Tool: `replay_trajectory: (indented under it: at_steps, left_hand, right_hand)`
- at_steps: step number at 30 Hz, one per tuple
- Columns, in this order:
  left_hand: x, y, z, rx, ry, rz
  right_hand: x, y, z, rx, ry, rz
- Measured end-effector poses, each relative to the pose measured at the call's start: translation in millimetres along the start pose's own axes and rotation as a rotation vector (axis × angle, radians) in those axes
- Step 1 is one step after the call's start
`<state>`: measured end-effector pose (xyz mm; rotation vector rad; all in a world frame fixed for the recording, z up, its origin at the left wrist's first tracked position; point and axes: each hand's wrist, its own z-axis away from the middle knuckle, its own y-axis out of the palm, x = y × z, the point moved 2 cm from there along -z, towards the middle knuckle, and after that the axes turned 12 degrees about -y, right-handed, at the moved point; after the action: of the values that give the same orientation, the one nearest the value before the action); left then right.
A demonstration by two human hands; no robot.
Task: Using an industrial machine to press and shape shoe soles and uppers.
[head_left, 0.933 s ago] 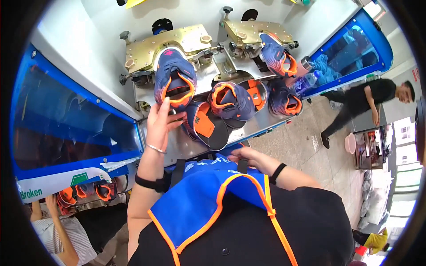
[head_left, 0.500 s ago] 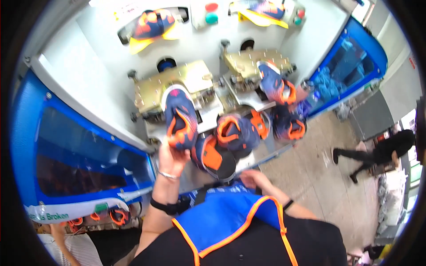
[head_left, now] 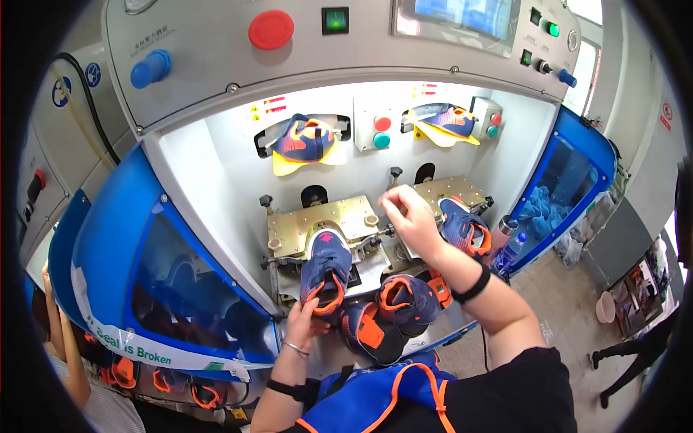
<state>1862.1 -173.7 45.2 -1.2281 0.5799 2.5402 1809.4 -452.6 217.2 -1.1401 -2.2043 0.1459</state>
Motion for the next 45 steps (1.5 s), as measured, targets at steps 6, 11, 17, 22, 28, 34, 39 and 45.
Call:
replay_trajectory:
  at_steps: [6,11,17,22,28,34,39,45]
  left_hand:
    - [17.7,5.0,-20.8,-0.029,-0.025,-0.082]
    - [28.9,6.2,-23.8,-0.053,0.093,-0.081]
    - [64.3,2.2,-9.3,0.097,-0.007,0.001]
    - [75.3,-19.1,22.9,0.186,0.092,-0.143]
    - [48.0,2.1,44.8,0.241,0.285,-0.027]
    - [53.7,69.7,58.9,0.516,0.265,-0.247]
    - [63.9,94.2,50.1,0.690,0.174,-0.397]
    - [70.6,84.2,27.5,0.590,0.090,-0.379]
  right_hand:
    - [-47.6,42.3,-95.6,-0.108,-0.430,0.735]
    - [-92.7,34.5,-155.1,-0.205,-0.432,0.752]
    - [-37.9,30.4,-108.5,-0.149,-0.241,0.516]
    - [20.4,31.6,-30.9,-0.066,-0.163,0.007]
    - [96.4,41.3,151.5,0.317,-0.472,-0.028]
    - [99.6,4.7,237.1,0.371,-0.055,0.229]
    - [86.1,-100.0,278.2,0.025,0.176,0.500]
    - [55.3,-206.4,303.8,-0.052,0.487,0.897]
